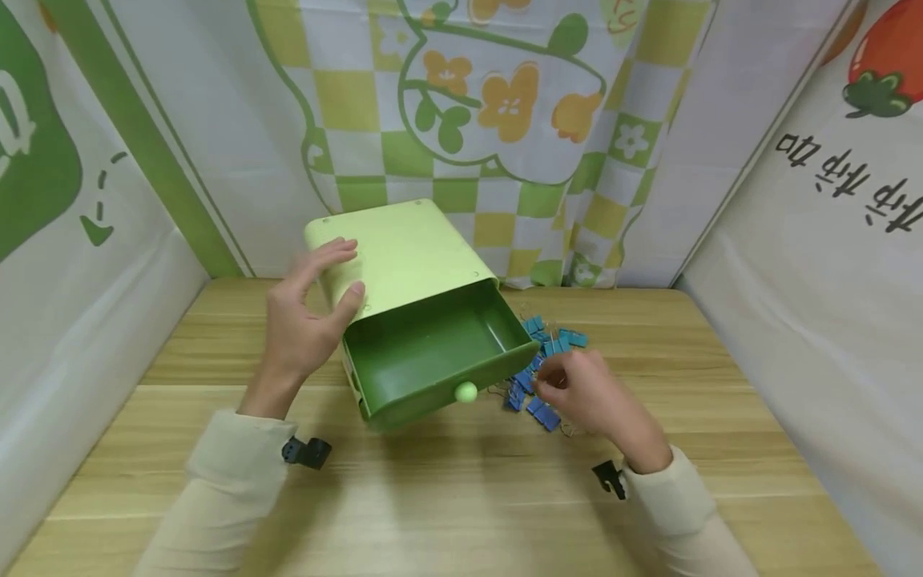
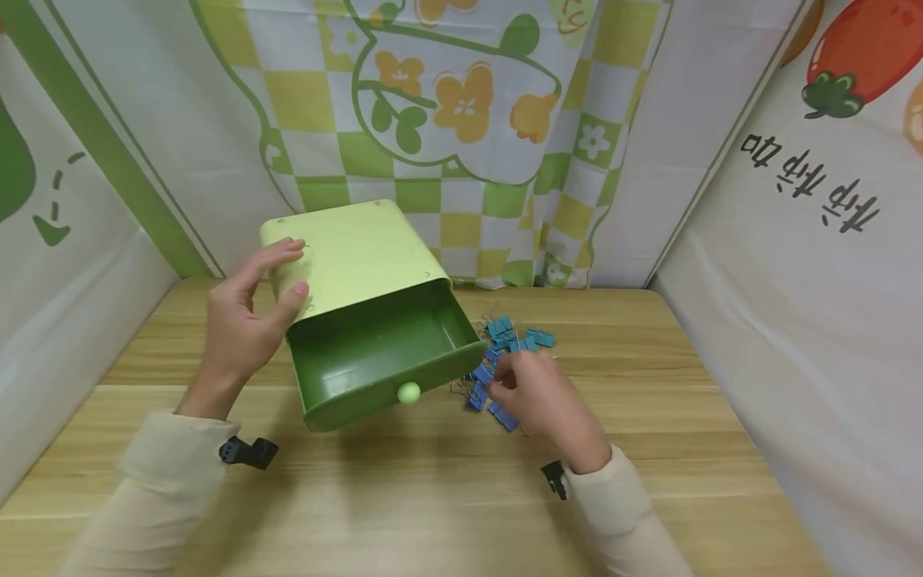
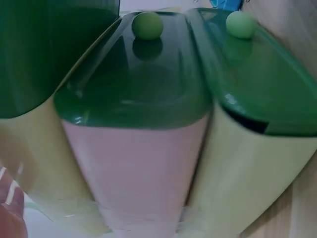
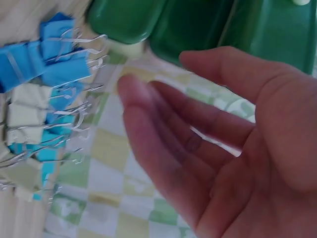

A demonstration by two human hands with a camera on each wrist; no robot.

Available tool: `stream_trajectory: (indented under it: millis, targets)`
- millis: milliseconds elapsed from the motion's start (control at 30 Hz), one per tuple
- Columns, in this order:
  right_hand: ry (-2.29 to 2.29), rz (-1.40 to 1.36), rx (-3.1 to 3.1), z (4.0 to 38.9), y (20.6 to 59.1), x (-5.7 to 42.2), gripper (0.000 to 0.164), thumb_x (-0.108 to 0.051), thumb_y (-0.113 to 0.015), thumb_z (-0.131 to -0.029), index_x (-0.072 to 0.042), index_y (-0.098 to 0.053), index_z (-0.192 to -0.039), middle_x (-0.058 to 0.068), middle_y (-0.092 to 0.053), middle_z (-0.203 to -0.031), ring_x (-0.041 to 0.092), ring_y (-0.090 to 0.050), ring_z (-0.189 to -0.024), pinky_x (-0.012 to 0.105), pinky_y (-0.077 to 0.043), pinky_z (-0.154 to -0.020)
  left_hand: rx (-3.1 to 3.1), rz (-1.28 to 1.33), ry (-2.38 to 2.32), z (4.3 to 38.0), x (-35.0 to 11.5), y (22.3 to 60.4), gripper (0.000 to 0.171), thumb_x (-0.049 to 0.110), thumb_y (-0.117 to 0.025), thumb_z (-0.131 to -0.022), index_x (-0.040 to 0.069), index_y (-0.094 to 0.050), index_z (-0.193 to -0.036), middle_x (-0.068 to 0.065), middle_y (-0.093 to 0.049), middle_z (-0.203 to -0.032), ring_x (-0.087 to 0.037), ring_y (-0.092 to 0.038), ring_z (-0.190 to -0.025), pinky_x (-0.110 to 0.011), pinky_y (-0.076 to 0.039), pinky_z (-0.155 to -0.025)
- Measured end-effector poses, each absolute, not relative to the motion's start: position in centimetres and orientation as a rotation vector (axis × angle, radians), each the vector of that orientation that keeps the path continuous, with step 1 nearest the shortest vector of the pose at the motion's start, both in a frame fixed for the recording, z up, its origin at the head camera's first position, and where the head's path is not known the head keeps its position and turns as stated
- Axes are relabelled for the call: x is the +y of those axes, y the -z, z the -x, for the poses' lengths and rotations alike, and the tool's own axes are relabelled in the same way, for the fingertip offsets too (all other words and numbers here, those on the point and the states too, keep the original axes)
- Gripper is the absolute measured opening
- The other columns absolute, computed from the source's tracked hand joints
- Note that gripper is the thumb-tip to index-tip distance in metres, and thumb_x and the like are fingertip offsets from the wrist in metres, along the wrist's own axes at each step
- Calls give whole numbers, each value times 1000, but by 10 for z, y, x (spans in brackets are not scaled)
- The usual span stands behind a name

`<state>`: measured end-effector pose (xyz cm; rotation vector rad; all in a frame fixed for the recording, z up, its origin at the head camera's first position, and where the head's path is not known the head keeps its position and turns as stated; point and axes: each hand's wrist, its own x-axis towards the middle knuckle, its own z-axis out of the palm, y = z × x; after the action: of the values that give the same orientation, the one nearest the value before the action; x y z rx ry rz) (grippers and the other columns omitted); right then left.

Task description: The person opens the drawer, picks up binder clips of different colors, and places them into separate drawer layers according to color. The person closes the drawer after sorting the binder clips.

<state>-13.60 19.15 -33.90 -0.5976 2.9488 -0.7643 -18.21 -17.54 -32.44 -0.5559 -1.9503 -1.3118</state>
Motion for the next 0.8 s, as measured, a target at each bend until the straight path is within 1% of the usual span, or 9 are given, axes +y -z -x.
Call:
stream_trajectory:
  millis: [133,233,367,467,600,667,800]
  targets:
    - [714,446,2955,140,349,197,15,-18,-73,-98,-5,-80,-98,5,-77,-92,14,-69,-81,34,-63,-72,-1821,643,1299,180,-173,337,29,4,-70,-90,-1,-76,-118,-17,-74,-132,-24,-64,-137,-34,-46,-124]
    - [688,355,2948,141,355,201,14,-16,-72,-97,-5,-78,-92,5,-74,-89,15,-63,-74,32,-57,-67,-1741,649,1326,178,-172,344,26,2,-69,-89,-4,-77,-114,-22,-75,-126,-22,-66,-133,-35,-49,-122]
    - [653,288,2961,143,362,203,16,-14,-73,-95,-6,-74,-81,7,-69,-83,15,-55,-66,28,-50,-61,-1690,637,1398,177,-170,350,24,1,-67,-91,-5,-77,-113,-24,-75,-124,-21,-67,-132,-37,-50,-121]
    - [640,276,2961,144,365,204,17,-13,-74,-95,-6,-74,-80,7,-70,-83,15,-55,-64,27,-49,-60,-1684,637,1427,177,-170,351,24,0,-66,-91,-5,-77,-111,-24,-76,-123,-22,-68,-132,-38,-51,-120]
    - [646,276,2932,146,368,205,13,-12,-73,-96,-5,-76,-86,7,-72,-86,15,-56,-64,28,-50,-62,-1705,643,1427,176,-171,351,23,1,-66,-92,-3,-78,-110,-23,-76,-123,-22,-68,-131,-37,-50,-120]
    - [635,290,2929,148,371,206,12,-12,-72,-96,-5,-76,-88,7,-72,-88,15,-58,-67,30,-52,-64,-1720,647,1418,175,-172,351,23,2,-66,-92,-2,-78,-111,-22,-76,-123,-21,-68,-131,-37,-50,-120]
    - [624,333,2919,153,376,209,12,-13,-71,-98,-6,-76,-90,7,-74,-91,17,-64,-79,36,-59,-72,-1758,641,1387,174,-174,350,24,3,-67,-92,0,-79,-112,-19,-77,-125,-19,-67,-131,-35,-50,-121]
